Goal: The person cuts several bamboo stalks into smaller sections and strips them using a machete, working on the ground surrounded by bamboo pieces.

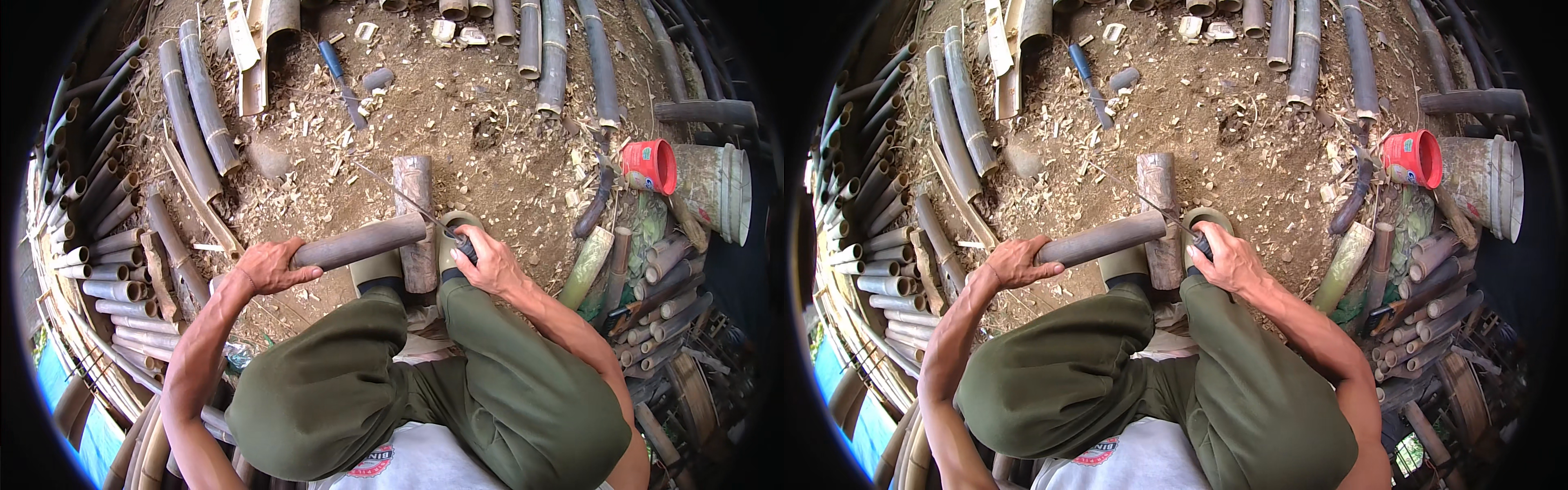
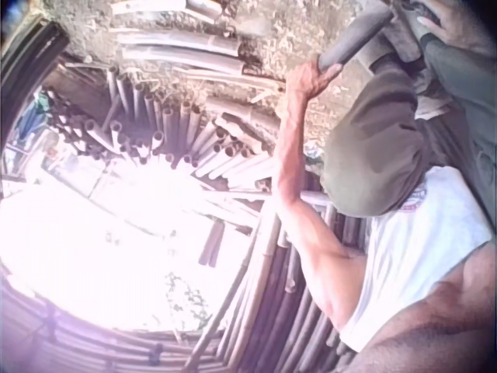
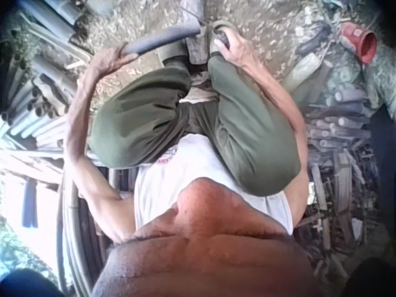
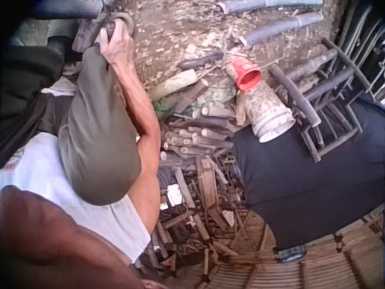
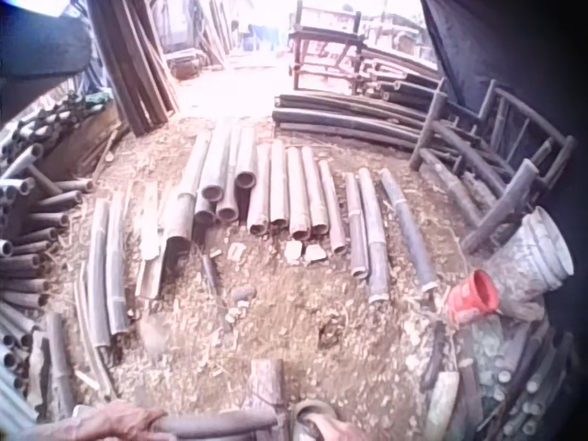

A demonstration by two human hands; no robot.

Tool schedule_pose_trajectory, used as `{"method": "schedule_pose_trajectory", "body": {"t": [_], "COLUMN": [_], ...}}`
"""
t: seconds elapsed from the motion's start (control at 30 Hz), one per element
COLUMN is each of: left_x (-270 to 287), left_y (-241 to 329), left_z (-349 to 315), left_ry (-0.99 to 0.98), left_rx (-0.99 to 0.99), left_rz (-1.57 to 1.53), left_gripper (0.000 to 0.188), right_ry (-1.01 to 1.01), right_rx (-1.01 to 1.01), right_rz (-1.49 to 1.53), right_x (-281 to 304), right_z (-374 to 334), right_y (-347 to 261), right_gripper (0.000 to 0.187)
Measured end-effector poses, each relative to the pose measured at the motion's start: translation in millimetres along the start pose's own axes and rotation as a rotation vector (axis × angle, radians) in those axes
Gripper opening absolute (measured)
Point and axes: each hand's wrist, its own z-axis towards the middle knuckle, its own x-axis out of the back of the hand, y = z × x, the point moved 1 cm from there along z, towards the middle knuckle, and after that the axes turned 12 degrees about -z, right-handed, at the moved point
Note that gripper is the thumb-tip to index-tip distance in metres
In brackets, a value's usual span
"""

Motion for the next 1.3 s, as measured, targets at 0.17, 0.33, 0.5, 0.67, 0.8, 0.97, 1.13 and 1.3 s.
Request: {"method": "schedule_pose_trajectory", "body": {"t": [0.17, 0.33, 0.5, 0.67, 0.8, 0.97, 1.13, 1.3], "left_x": [4.9, 14.8, 20.6, 20.4, 20.7, 29.0, 23.5, 29.3], "left_y": [4.4, 17.0, 31.1, 29.8, 37.0, 51.0, 41.2, 56.0], "left_z": [5.3, 2.9, 0.2, -4.5, -8.7, -10.1, -10.7, -11.9], "left_ry": [0.007, 0.024, 0.018, 0.051, 0.038, 0.024, 0.079, 0.0], "left_rx": [0.024, 0.068, 0.103, 0.116, 0.124, 0.16, 0.13, 0.17], "left_rz": [0.056, 0.137, 0.165, 0.155, 0.161, 0.188, 0.175, 0.187], "left_gripper": [0.084, 0.09, 0.089, 0.088, 0.087, 0.088, 0.089, 0.088], "right_ry": [-0.08, 0.223, 0.127, 0.013, 0.27, -0.203, 0.185, -0.287], "right_rx": [-0.051, 0.257, 0.205, 0.068, 0.279, -0.031, 0.202, -0.147], "right_rz": [-0.122, 0.106, -0.131, 0.028, 0.175, -0.132, 0.181, -0.308], "right_x": [-8.4, 19.5, -6.3, 12.3, 28.8, -0.5, 39.2, -11.9], "right_z": [6.8, 26.3, 21.6, 23.9, 24.1, 29.2, 28.2, 27.5], "right_y": [-0.1, -50.9, -21.9, -44.4, -64.1, -10.6, -65.2, 3.0], "right_gripper": [0.04, 0.036, 0.034, 0.036, 0.037, 0.033, 0.037, 0.032]}}
